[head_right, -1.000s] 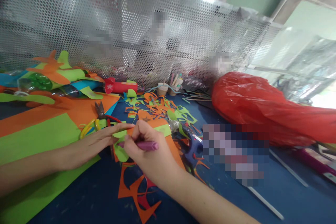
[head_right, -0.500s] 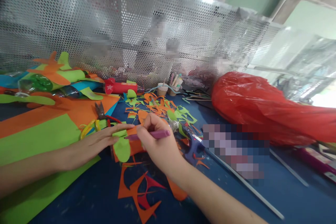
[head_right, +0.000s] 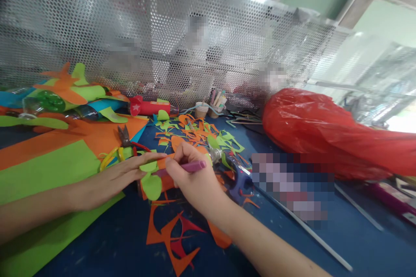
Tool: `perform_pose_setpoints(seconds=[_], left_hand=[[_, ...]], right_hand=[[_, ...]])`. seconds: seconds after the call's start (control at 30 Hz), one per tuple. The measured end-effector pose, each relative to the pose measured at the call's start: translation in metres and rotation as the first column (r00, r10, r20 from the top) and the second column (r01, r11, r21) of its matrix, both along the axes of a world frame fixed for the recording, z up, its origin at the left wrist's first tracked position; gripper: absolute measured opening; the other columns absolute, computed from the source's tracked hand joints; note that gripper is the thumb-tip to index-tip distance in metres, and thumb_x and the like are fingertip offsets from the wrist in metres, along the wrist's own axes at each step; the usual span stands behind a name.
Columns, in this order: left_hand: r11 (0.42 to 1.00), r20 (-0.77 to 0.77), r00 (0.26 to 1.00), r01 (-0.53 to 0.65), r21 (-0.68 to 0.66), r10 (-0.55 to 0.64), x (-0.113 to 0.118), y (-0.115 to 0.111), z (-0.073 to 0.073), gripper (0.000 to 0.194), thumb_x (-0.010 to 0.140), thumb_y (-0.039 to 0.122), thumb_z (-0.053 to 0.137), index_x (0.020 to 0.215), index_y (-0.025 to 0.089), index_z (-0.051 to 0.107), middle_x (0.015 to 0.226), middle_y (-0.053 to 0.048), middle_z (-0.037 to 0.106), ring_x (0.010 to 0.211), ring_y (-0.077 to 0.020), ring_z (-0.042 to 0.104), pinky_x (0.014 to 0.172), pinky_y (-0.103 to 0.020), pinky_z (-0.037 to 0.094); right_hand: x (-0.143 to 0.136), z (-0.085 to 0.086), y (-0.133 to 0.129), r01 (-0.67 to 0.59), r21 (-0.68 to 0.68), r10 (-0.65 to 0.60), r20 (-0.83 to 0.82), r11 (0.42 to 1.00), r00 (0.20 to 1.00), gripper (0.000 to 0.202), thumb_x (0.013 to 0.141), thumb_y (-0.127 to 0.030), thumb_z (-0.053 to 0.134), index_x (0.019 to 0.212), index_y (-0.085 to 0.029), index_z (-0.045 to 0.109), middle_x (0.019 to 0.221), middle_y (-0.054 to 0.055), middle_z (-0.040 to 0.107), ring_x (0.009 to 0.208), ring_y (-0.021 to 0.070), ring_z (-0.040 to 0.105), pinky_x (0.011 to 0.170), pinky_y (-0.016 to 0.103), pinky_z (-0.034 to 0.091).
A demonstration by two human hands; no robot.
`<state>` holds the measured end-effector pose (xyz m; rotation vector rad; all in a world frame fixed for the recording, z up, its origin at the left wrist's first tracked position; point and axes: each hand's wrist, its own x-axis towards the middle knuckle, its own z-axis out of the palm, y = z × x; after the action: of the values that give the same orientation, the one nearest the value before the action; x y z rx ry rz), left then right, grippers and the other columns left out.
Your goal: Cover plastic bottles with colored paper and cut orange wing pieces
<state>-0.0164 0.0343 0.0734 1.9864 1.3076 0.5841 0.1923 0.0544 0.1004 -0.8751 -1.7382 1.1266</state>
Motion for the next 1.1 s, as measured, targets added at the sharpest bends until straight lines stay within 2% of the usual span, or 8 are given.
perform_pose_setpoints(seconds=[0.4, 0.67, 0.83, 1.1], left_hand=[[1.0, -0.045, 0.999, -0.011, 0.008, 0.011, 0.0021, -0.0023, 0.0058, 0.055, 0.1, 0.045, 0.033, 0.153, 0.033, 0.041, 0.162, 0.001, 0.04, 0.15, -0.0277, 0.034, 0.122, -0.049, 0.028], [1.0, -0.015, 1.0, -0.002, -0.014, 0.002, 0.0013, -0.0016, 0.0042, 0.057, 0.099, 0.048, 0.032, 0.153, 0.03, 0.04, 0.163, -0.001, 0.038, 0.151, -0.0275, 0.032, 0.124, -0.048, 0.025], [1.0, -0.022, 1.0, 0.003, 0.001, -0.003, 0.0018, -0.002, 0.0053, 0.057, 0.099, 0.046, 0.032, 0.152, 0.03, 0.042, 0.162, -0.002, 0.04, 0.149, -0.0278, 0.035, 0.123, -0.05, 0.026], [1.0, -0.047, 0.999, -0.001, 0.002, 0.001, 0.0019, -0.0016, 0.0052, 0.057, 0.099, 0.044, 0.031, 0.153, 0.03, 0.04, 0.162, -0.001, 0.04, 0.149, -0.0276, 0.035, 0.123, -0.05, 0.026]], right_hand=[[-0.0006, -0.0005, 0.0004, 0.003, -0.019, -0.003, -0.023, 1.0, 1.0, 0.026, 0.082, -0.026, 0.06, 0.064, -0.025, 0.041, 0.046, -0.011, 0.044, 0.043, 0.0075, 0.034, 0.05, 0.024, 0.036], [0.0008, 0.0027, -0.0024, -0.016, -0.038, 0.015, -0.018, 0.999, 1.0, 0.026, 0.082, -0.028, 0.06, 0.063, -0.024, 0.042, 0.044, -0.01, 0.046, 0.041, 0.0073, 0.037, 0.045, 0.022, 0.03], [-0.0006, -0.0027, -0.0017, -0.057, -0.017, 0.057, 0.002, 0.998, 0.998, 0.028, 0.082, -0.029, 0.064, 0.064, -0.024, 0.043, 0.047, -0.009, 0.047, 0.041, 0.0079, 0.038, 0.045, 0.023, 0.03], [-0.0007, -0.0035, -0.0024, -0.03, 0.049, 0.028, 0.04, 0.998, 0.999, 0.027, 0.084, -0.028, 0.061, 0.064, -0.024, 0.042, 0.051, -0.008, 0.046, 0.045, 0.0083, 0.038, 0.048, 0.024, 0.032]])
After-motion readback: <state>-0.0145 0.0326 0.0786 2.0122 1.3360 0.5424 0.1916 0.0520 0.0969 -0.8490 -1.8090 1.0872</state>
